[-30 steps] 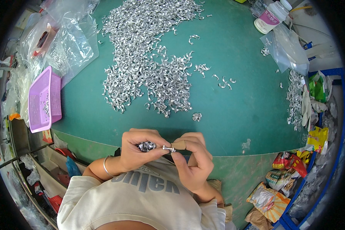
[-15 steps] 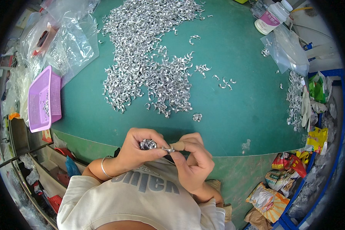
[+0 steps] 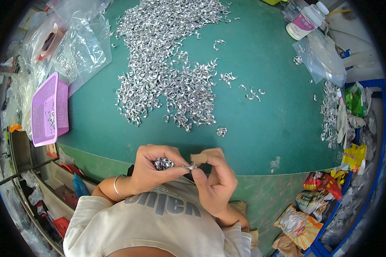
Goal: The person picks up and connects small silver-colored metal components by hand, placing the assembled units into a purple plastic tray.
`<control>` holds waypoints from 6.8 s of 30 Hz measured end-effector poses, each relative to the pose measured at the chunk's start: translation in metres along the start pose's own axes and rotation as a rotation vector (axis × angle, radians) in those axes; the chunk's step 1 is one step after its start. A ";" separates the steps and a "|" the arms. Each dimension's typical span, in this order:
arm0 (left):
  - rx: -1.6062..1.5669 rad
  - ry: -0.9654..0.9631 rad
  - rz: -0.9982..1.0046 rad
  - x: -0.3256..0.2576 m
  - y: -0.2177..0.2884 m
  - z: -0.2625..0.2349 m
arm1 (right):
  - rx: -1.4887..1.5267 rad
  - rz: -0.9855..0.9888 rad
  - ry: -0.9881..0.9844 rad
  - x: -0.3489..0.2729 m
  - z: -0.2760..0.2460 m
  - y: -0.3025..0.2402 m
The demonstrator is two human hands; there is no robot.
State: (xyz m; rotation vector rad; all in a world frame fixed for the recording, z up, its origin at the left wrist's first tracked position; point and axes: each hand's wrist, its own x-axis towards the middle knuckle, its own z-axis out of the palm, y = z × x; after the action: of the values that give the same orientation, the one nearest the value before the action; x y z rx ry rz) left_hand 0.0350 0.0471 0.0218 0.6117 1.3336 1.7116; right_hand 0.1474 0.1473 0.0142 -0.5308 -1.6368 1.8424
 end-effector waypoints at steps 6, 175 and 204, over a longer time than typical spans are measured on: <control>0.035 0.019 -0.016 0.000 0.002 0.001 | 0.047 0.070 -0.073 0.002 -0.003 -0.001; -0.642 -0.013 -0.423 0.012 -0.028 -0.026 | -1.076 -0.321 -0.110 0.032 -0.012 0.045; -0.008 0.079 -0.178 0.003 0.000 -0.002 | 0.511 0.402 -0.042 0.002 -0.003 0.019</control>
State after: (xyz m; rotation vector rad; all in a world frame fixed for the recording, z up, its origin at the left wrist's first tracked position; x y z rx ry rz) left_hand 0.0321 0.0489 0.0206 0.4110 1.3929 1.6092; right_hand 0.1442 0.1499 -0.0043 -0.6213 -1.0619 2.4712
